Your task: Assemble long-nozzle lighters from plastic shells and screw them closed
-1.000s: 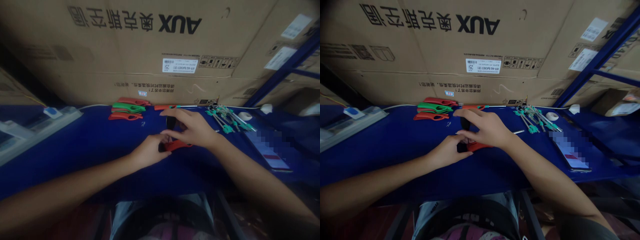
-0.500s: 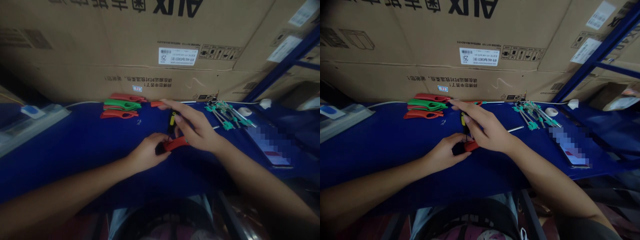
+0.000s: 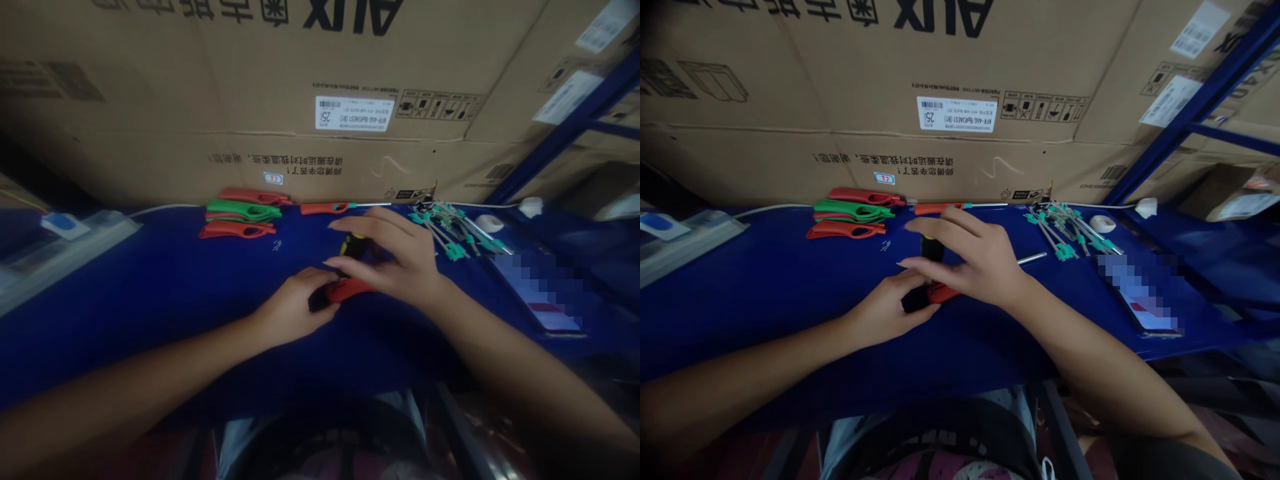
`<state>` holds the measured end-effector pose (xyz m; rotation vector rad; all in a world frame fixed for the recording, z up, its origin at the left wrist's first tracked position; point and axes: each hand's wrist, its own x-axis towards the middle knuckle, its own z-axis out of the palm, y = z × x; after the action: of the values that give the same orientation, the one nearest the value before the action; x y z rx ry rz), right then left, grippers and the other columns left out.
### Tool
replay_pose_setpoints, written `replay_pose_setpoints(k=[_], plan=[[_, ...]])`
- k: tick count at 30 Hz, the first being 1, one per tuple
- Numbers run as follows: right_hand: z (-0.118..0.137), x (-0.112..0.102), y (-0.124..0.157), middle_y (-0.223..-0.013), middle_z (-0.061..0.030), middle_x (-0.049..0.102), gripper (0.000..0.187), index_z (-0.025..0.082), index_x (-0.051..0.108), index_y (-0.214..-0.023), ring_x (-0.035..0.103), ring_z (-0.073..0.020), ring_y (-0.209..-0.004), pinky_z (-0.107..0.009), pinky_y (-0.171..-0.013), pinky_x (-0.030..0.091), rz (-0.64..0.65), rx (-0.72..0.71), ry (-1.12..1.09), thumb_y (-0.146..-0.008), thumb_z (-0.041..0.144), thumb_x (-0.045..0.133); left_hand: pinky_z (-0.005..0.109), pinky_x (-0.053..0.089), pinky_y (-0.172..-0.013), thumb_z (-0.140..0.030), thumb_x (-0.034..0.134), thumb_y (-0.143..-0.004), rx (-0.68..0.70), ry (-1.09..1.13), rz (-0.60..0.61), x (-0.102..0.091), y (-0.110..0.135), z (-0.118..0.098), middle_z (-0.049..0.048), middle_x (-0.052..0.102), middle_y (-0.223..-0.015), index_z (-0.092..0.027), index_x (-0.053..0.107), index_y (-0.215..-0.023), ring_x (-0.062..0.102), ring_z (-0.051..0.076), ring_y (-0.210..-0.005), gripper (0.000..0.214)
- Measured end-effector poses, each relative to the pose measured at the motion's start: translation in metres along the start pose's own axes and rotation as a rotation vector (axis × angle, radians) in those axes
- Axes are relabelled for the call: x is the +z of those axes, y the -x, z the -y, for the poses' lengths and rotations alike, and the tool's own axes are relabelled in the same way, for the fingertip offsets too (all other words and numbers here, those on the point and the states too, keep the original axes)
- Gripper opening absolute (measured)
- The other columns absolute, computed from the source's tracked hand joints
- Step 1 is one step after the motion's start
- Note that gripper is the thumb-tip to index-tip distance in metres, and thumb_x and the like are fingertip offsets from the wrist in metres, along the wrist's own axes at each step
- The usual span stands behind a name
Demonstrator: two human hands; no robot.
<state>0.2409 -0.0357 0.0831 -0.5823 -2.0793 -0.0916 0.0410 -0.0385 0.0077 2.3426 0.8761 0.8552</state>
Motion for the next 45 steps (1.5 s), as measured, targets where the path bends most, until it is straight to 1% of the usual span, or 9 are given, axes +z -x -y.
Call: replay_pose_setpoints(k=[5,10,15,20,24,30,35,40,45], plan=[[-0.002,0.0,-0.002,-0.122,-0.0099,0.069,0.037,0.019,0.054,-0.139,0.07,-0.0152,-0.093,-0.029,-0.08,0.059,0.162,0.105,-0.121,-0.106,0.025,0.039,0.041,0.056,-0.092,-0.02,0.07,-0.083,0.004,0.006,-0.002,0.0,0.001,0.001,0.008,0.073,-0.107,-0.018,0.067,-0.112,0.069,0.024,-0.1,0.029],[-0.007,0.002,0.0,-0.108,-0.0093,0.073,0.03,0.017,0.066,-0.12,0.069,-0.0179,-0.093,-0.029,-0.081,0.058,0.022,0.017,-0.009,-0.094,0.032,0.066,0.043,0.053,-0.1,-0.02,0.07,-0.083,0.004,0.011,-0.002,0.0,0.001,0.003,0.0088,0.073,-0.116,-0.018,0.066,-0.118,0.067,0.025,-0.109,0.036],[-0.009,0.001,-0.002,-0.121,-0.0112,0.068,0.037,0.017,0.054,-0.138,0.068,-0.0168,-0.101,-0.03,-0.082,0.058,0.163,0.117,-0.162,-0.104,0.021,0.04,0.041,0.054,-0.098,-0.018,0.069,-0.084,0.015,0.03,0.025,-0.001,-0.001,0.002,0.0076,0.073,-0.113,-0.018,0.067,-0.117,0.068,0.023,-0.106,0.033],[-0.01,0.0,-0.001,-0.102,-0.0078,0.073,0.031,0.019,0.068,-0.116,0.069,-0.0193,-0.09,-0.031,-0.079,0.058,0.012,0.013,-0.025,-0.092,0.038,0.069,0.043,0.053,-0.099,-0.02,0.07,-0.083,0.017,0.0,-0.001,0.0,0.0,0.001,0.0096,0.073,-0.114,-0.016,0.068,-0.113,0.067,0.025,-0.108,0.03],[-0.005,0.002,-0.001,-0.119,-0.0098,0.07,0.036,0.018,0.058,-0.135,0.069,-0.0158,-0.093,-0.029,-0.078,0.059,0.125,0.081,-0.169,-0.105,0.026,0.041,0.041,0.055,-0.095,-0.021,0.069,-0.084,0.015,-0.004,0.01,-0.001,0.0,0.001,0.0084,0.073,-0.109,-0.018,0.068,-0.114,0.068,0.024,-0.102,0.03],[-0.001,0.003,0.0,-0.093,-0.007,0.074,0.026,0.017,0.071,-0.112,0.069,-0.0173,-0.082,-0.028,-0.072,0.058,-0.046,-0.066,-0.012,-0.093,0.034,0.068,0.042,0.055,-0.092,-0.021,0.07,-0.084,0.003,-0.002,0.014,-0.002,0.0,0.0,0.0079,0.073,-0.108,-0.019,0.067,-0.108,0.068,0.025,-0.101,0.024],[0.002,0.0,-0.004,-0.111,-0.0074,0.073,0.033,0.017,0.062,-0.13,0.07,-0.0146,-0.095,-0.028,-0.08,0.058,0.131,0.069,-0.241,-0.104,0.019,0.042,0.04,0.056,-0.09,-0.021,0.069,-0.084,0.006,-0.009,0.014,-0.002,0.0,0.0,0.0073,0.072,-0.101,-0.019,0.068,-0.104,0.068,0.023,-0.095,0.02],[-0.001,0.0,-0.003,-0.091,-0.0071,0.074,0.021,0.015,0.073,-0.107,0.069,-0.0163,-0.083,-0.027,-0.076,0.057,-0.066,-0.034,-0.034,-0.09,0.028,0.071,0.043,0.055,-0.094,-0.022,0.069,-0.084,0.007,-0.011,0.008,-0.001,-0.001,0.0,0.0086,0.072,-0.109,-0.019,0.067,-0.108,0.067,0.025,-0.102,0.024],[0.0,0.0,-0.004,-0.107,-0.008,0.073,0.032,0.016,0.062,-0.129,0.069,-0.0139,-0.088,-0.028,-0.078,0.058,0.142,0.09,-0.228,-0.103,0.02,0.043,0.041,0.056,-0.091,-0.021,0.069,-0.085,0.01,-0.026,0.015,-0.001,0.001,0.001,0.0077,0.071,-0.103,-0.018,0.067,-0.107,0.068,0.023,-0.097,0.022]])
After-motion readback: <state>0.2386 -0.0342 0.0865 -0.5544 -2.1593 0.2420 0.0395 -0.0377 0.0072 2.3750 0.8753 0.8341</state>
